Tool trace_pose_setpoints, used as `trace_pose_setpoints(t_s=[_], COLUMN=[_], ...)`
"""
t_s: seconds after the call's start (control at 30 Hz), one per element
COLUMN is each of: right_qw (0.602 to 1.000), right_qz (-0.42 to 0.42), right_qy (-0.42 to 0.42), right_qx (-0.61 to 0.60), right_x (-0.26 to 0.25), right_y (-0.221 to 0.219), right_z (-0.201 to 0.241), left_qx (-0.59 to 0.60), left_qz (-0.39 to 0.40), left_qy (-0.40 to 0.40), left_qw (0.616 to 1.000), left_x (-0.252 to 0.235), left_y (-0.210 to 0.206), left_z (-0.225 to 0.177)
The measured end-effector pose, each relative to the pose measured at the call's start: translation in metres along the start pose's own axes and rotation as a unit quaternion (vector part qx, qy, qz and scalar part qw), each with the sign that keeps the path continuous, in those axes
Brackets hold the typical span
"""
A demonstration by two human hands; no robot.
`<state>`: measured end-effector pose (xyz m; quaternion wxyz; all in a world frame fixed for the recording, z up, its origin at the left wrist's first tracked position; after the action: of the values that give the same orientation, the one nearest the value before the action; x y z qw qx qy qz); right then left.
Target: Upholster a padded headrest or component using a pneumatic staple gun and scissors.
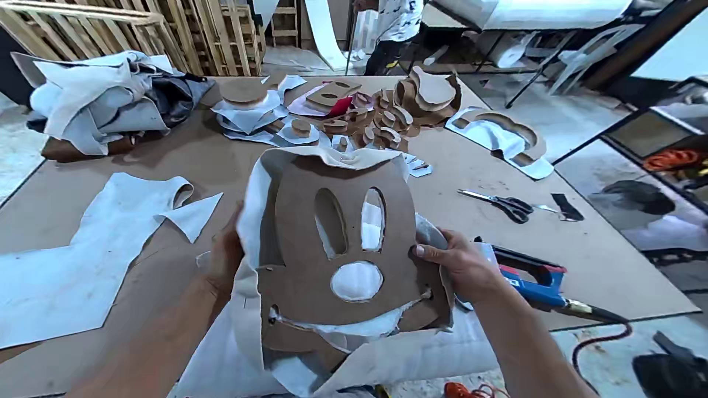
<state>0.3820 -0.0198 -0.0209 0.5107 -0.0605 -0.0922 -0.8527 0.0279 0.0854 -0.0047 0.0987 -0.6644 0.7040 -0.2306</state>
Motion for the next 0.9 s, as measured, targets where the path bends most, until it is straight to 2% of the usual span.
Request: trace_pose_setpoints(t_s=[0.03,0.1,0.13,0.2,0.27,0.3,0.33,0.37,0.4,0.47,0.53,0.57,0.6,0.67,0.7,0.77,0.83,0.87,0.9], right_qw=[0.999,0.986,0.962,0.886,0.820,0.784,0.746,0.720,0.716,0.750,0.784,0.798,0.819,0.874,0.887,0.873,0.861,0.863,0.859], right_qz=[-0.019,-0.063,-0.081,-0.097,-0.070,-0.067,-0.091,-0.119,-0.129,-0.081,-0.002,-0.027,-0.087,-0.253,-0.342,-0.452,-0.462,-0.449,-0.444], right_qy=[0.026,0.146,0.238,0.412,0.522,0.567,0.610,0.633,0.630,0.556,0.420,0.374,0.329,0.179,0.079,-0.116,-0.211,-0.233,-0.252], right_qx=[-0.001,0.053,0.103,0.191,0.225,0.242,0.252,0.258,0.270,0.349,0.457,0.472,0.462,0.375,0.299,0.141,0.025,-0.004,-0.016], right_x=[0.002,0.013,0.024,0.051,0.064,0.063,0.056,0.049,0.043,0.028,0.025,0.032,0.042,0.064,0.073,0.079,0.070,0.059,0.050], right_y=[0.002,0.008,0.010,0.007,0.002,0.001,0.001,0.001,0.000,-0.005,-0.001,0.020,0.052,0.133,0.169,0.207,0.214,0.214,0.214], right_z=[0.005,0.031,0.050,0.080,0.083,0.076,0.063,0.047,0.027,-0.016,-0.051,-0.061,-0.065,-0.078,-0.092,-0.127,-0.146,-0.151,-0.155], left_qx=[-0.046,-0.155,-0.206,-0.268,-0.332,-0.367,-0.397,-0.418,-0.435,-0.474,-0.522,-0.548,-0.571,-0.620,-0.642,-0.666,-0.644,-0.622,-0.613], left_qz=[-0.023,0.009,0.048,0.125,0.242,0.264,0.255,0.231,0.202,0.158,0.136,0.130,0.126,0.142,0.179,0.292,0.379,0.377,0.340], left_qy=[0.017,0.009,-0.027,-0.154,-0.313,-0.389,-0.450,-0.489,-0.513,-0.538,-0.538,-0.538,-0.536,-0.511,-0.476,-0.360,-0.246,-0.236,-0.274], left_qw=[0.999,0.988,0.977,0.943,0.856,0.803,0.758,0.730,0.712,0.679,0.648,0.628,0.609,0.578,0.574,0.585,0.617,0.644,0.659], left_x=[0.005,-0.003,-0.012,-0.016,0.006,0.025,0.045,0.065,0.082,0.103,0.111,0.116,0.121,0.131,0.135,0.137,0.122,0.106,0.089], left_y=[-0.011,-0.025,-0.029,-0.031,-0.037,-0.035,-0.031,-0.024,-0.014,0.006,0.025,0.032,0.034,0.030,0.026,0.016,0.007,0.002,-0.003], left_z=[-0.010,-0.025,-0.035,-0.056,-0.067,-0.065,-0.059,-0.045,-0.026,0.023,0.071,0.089,0.101,0.116,0.122,0.130,0.127,0.122,0.119])
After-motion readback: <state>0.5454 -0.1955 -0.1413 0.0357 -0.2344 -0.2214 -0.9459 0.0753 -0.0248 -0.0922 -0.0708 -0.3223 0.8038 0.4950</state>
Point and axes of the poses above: each hand's wrist, its own x-axis away from the middle knuckle, its own y-axis out of the back of the hand, z = x × y, the point moved 9 cm from there along -x, towards the middle knuckle, and after that the axes turned 14 degrees about -z, right-handed, at the moved point
